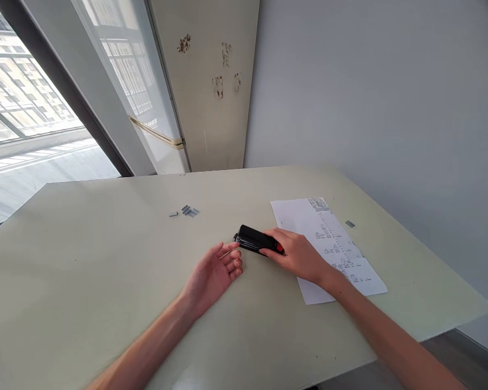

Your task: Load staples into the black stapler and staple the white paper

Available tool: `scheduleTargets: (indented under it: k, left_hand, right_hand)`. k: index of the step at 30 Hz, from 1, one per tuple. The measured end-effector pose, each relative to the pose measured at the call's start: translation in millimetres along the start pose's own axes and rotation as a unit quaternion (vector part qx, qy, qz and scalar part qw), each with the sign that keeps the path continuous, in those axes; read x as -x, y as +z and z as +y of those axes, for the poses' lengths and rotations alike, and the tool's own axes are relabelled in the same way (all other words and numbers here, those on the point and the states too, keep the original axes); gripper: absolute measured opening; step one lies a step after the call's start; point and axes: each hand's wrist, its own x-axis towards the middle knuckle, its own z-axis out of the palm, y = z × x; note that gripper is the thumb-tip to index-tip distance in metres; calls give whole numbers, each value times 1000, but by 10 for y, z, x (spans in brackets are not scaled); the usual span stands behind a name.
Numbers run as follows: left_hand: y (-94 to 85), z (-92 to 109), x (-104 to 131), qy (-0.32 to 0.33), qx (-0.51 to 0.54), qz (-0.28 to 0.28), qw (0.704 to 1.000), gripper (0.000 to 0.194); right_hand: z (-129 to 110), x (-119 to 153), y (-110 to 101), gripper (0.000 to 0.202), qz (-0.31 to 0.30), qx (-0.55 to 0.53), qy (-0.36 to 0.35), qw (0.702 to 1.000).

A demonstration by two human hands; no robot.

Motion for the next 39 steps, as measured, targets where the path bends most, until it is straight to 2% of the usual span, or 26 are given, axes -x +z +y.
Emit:
scheduleTargets:
  k: [3,5,7,8,9,11,13,14,16,18,23,29,37,39]
  left_hand:
    - [-10,27,-11,25,26,32,999,25]
    - [-28,68,-20,68,5,55,996,22]
    - [-56,123,-24,144,-74,80,983,19]
    - [-73,152,-22,191,-140,97,967,19]
    - [-90,180,-17,236,-220,118,939,18]
    - [-120,225,-2,294,-385,159,860,19]
    - [-144,245,12,310,-511,177,782,22]
    - [-155,245,15,312,-554,173,752,24]
    - [-176,229,13,318,-611,149,709,27]
    - [-200,207,1,324,-643,122,683,28]
    - [-261,188,-37,323,-659,77,675,24]
    - [-254,202,-31,319,-668,75,668,13]
    - [-175,266,15,315,-688,54,651,14]
    - [-178,306,28,313,-684,45,657,15]
  right_hand:
    - [-26,-74,88,18,17,-13,13,1000]
    - [-28,-119,130,18,25,-21,12,999]
    - [-21,-164,159,19,28,-30,8,999]
    - [-16,-185,172,19,25,-36,5,999]
    - [-12,-204,183,19,21,-44,0,999]
    - [-5,-233,205,20,10,-65,-11,998]
    - [-3,-245,226,22,-1,-92,-23,996]
    - [-2,-243,236,23,-5,-105,-30,994]
    - [-1,-229,249,25,-15,-127,-42,991]
    - [6,-206,254,27,-20,-138,-52,989]
    - [60,-161,264,32,4,-100,-74,992]
    - [127,-136,294,32,19,-79,-85,993]
    - [129,-133,294,28,11,-75,-79,994]
    - [134,-131,298,28,11,-76,-79,994]
